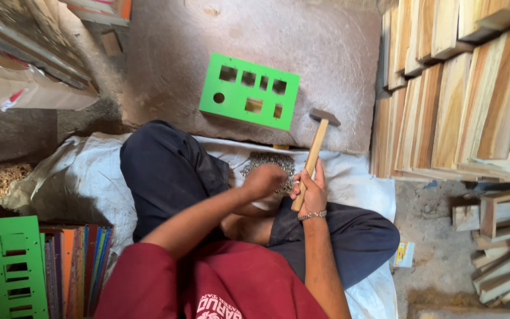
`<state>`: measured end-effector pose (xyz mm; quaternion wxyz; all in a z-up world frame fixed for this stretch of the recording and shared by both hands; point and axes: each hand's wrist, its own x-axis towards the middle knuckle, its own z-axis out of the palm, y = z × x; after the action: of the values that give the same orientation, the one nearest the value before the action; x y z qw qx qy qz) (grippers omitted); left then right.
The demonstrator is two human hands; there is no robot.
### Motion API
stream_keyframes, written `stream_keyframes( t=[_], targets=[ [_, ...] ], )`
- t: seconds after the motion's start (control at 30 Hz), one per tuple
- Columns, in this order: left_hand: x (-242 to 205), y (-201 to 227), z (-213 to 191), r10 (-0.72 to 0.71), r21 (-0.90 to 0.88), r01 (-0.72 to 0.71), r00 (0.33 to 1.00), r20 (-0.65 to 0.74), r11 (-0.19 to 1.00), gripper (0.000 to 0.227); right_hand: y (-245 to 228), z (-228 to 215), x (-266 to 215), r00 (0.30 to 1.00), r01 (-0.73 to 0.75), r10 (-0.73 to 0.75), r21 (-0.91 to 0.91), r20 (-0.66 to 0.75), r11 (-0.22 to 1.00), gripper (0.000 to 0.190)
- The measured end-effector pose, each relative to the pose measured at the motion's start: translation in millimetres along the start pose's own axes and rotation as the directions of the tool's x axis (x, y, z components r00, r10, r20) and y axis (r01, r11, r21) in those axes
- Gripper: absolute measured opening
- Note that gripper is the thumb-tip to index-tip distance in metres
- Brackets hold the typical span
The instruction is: The person sits on the floor and uses a hammer to drive nails into a green wooden board with cutouts, assembling it into a box. The person repeatedly picks up the board, hammers nails, and places the finished box aside.
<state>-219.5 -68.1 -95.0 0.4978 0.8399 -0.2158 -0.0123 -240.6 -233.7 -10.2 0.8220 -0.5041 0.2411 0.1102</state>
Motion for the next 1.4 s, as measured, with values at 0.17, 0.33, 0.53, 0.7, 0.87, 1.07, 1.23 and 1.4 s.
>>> stream_keyframes(
  t=[0.17, 0.33, 0.53, 0.7, 0.87, 1.07, 1.23, 1.4],
  targets=[
    [31.3, -34.3, -75.9, 0.011, 0.080, 0.023, 0.920, -0.392, 0.996, 0.027, 2.1, -2.9, -3.7, 1.000, 0.010, -0.011, -0.024, -0.020, 1.000, 0.072],
    [86.1, -63.8, -184.2, -0.174, -0.119, 0.127, 0.703, -0.689, 0.985, 0.011, -3.3, 4.4, -5.0, 0.999, -0.006, 0.006, -0.010, -0.038, 1.000, 0.072],
    [135.8, -95.8, -211.6, 0.033, 0.100, 0.054, 0.708, -0.705, 0.993, 0.014, -6.7, 11.8, -7.3, 0.999, -0.006, 0.005, -0.018, -0.037, 1.000, 0.070],
    [139.3, -104.3, -203.9, 0.069, 0.168, 0.059, 0.742, -0.667, 0.984, 0.014, -8.0, 16.0, -7.7, 0.999, -0.020, 0.020, 0.004, -0.039, 1.000, 0.070],
    [137.9, -86.9, -206.1, -0.008, 0.166, 0.155, 0.752, -0.660, 0.974, 0.013, -6.4, 18.4, -7.5, 0.999, -0.002, 0.003, 0.006, -0.051, 1.000, 0.072],
    [140.2, -74.7, -210.3, -0.116, 0.127, 0.250, 0.765, -0.633, 0.960, 0.008, 1.1, 32.5, -25.5, 0.934, 0.289, -0.357, -0.528, -0.028, 0.799, 0.072],
    [139.3, -73.9, -210.6, -0.150, 0.102, 0.271, 0.765, -0.626, 0.957, 0.008, -7.7, 63.5, -31.8, 0.927, 0.334, -0.360, -0.679, 0.110, 0.654, 0.070],
    [136.8, -72.5, -212.1, -0.125, 0.109, 0.246, 0.766, -0.630, 0.963, 0.009, -33.9, 109.5, -13.2, 0.764, 0.596, -0.467, -0.765, 0.445, 0.245, 0.061]
  ],
)
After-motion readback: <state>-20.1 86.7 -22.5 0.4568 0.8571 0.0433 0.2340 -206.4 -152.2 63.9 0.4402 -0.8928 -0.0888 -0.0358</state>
